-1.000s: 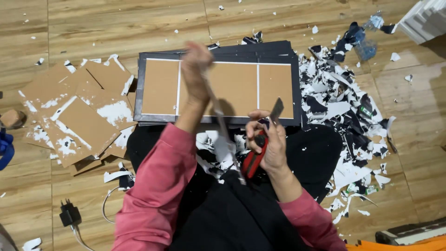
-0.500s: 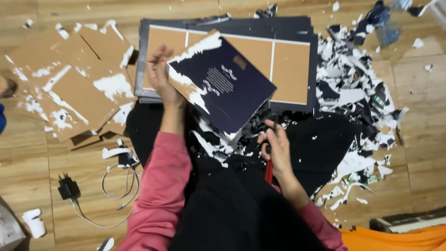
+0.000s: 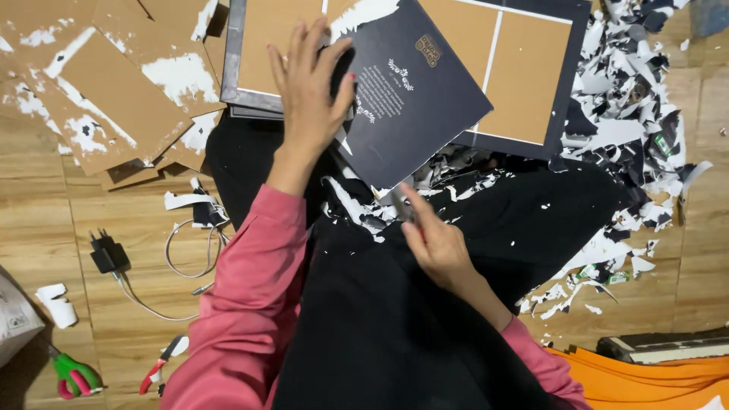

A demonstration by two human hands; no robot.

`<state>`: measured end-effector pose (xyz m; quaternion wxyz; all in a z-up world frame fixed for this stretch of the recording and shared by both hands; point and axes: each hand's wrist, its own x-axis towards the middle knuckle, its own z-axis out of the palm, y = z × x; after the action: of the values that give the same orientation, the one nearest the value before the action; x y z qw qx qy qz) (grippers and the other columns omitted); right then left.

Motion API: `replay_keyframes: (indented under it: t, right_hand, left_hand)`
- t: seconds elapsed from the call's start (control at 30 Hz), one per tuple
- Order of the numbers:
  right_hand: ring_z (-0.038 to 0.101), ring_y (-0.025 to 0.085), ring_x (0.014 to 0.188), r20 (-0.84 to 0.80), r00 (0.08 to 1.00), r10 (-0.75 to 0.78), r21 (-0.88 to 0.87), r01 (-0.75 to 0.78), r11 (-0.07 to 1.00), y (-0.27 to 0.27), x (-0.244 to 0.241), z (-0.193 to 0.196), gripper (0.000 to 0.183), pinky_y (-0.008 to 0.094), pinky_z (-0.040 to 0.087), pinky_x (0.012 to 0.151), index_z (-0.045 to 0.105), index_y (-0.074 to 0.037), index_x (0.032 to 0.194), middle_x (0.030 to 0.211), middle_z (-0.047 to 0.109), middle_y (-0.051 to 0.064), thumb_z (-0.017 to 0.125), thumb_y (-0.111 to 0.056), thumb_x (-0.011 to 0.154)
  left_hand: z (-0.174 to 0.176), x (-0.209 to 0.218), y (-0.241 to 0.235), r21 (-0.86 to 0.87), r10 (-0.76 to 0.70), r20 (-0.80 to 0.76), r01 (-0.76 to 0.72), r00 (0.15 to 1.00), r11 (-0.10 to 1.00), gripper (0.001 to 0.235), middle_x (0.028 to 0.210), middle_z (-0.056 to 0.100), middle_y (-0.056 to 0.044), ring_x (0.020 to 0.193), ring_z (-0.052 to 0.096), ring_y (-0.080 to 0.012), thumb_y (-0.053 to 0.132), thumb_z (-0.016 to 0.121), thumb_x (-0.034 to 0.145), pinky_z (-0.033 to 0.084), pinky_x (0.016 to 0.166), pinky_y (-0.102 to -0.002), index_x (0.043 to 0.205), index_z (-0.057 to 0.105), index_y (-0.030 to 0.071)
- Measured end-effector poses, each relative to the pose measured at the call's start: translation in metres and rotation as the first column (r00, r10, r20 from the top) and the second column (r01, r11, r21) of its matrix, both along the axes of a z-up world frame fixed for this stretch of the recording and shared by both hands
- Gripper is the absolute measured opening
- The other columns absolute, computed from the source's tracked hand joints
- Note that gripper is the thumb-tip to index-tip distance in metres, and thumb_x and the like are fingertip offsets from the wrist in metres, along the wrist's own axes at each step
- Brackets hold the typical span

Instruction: Trimming and peeling excess paper from cardboard sheets using a utility knife

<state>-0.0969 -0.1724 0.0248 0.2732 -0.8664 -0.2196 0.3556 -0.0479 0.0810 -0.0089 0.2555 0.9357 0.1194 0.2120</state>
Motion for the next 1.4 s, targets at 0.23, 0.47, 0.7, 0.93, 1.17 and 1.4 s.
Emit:
replay_keyframes:
  t: [0.23,0.47,0.7,0.93,1.17,1.4]
  right_hand:
    - [0.062,0.017,0.065,0.428,0.879,0.209,-0.038,-0.214,0.976,0.002,-0.008,-0.005,0.054,0.031,0.048,0.043,0.029,-0.026,0.136,0.109,0.063,-0.008,0.045,-0.024,0.084]
    - [0.058,0.008,0.064,0.644,0.747,0.164,0.078,-0.278,0.957,0.003,-0.004,0.003,0.044,0.024,0.043,0.042,0.039,-0.014,0.133,0.101,0.063,-0.003,0.045,-0.015,0.09]
    - [0.054,0.011,0.057,0.614,0.771,0.167,0.064,-0.259,0.964,0.003,0.0,0.005,0.043,0.025,0.042,0.042,0.039,-0.015,0.134,0.087,0.064,-0.003,0.041,-0.014,0.091]
    - [0.06,0.036,0.084,0.387,0.919,-0.072,0.184,-0.001,0.983,-0.011,0.014,0.004,0.045,0.045,0.049,0.066,0.045,-0.023,0.131,0.109,0.062,0.011,0.042,-0.028,0.086]
    - [0.063,0.023,0.07,0.398,0.843,-0.362,0.435,0.174,0.884,-0.035,0.026,-0.009,0.04,0.032,0.05,0.066,0.051,-0.008,0.127,0.086,0.065,0.009,0.048,-0.005,0.087]
    - [0.06,0.026,0.055,0.397,0.84,-0.371,0.486,0.151,0.861,-0.033,0.016,-0.001,0.039,0.034,0.047,0.054,0.054,-0.009,0.124,0.065,0.064,0.01,0.051,-0.01,0.086]
  left_hand:
    - [-0.003,0.007,-0.001,0.122,-0.056,-0.043,0.061,0.997,0.991,0.036,0.135,0.037,-0.009,0.128,0.028,-0.032,0.025,0.056,0.091,0.007,0.101,-0.062,0.125,0.049,0.017]
    - [0.0,0.006,-0.002,0.176,-0.043,-0.06,0.053,0.997,0.983,0.037,0.137,0.035,-0.008,0.128,0.029,-0.0307,0.027,0.057,0.092,0.009,0.103,-0.059,0.127,0.048,0.018]
    - [-0.003,0.006,-0.003,0.157,-0.05,-0.074,0.061,0.996,0.986,0.038,0.14,0.031,-0.009,0.13,0.022,-0.0318,0.028,0.053,0.094,0.005,0.103,-0.062,0.13,0.048,0.017]
    - [0.011,-0.05,-0.059,0.054,-0.233,-0.068,0.237,0.97,0.97,0.037,0.12,0.046,-0.011,0.111,0.042,-0.0323,0.029,0.064,0.078,0.029,0.092,-0.052,0.11,0.055,0.014]
    - [-0.006,-0.071,-0.083,0.265,-0.217,-0.097,0.236,0.971,0.935,0.044,0.09,0.043,-0.002,0.085,0.045,-0.0218,0.039,0.071,0.063,0.037,0.07,-0.036,0.093,0.049,0.016]
    - [0.003,-0.073,-0.09,0.21,-0.203,-0.079,0.215,0.976,0.954,0.025,0.078,0.045,-0.004,0.074,0.05,-0.0239,0.016,0.072,0.064,0.04,0.058,-0.034,0.076,0.051,0.01]
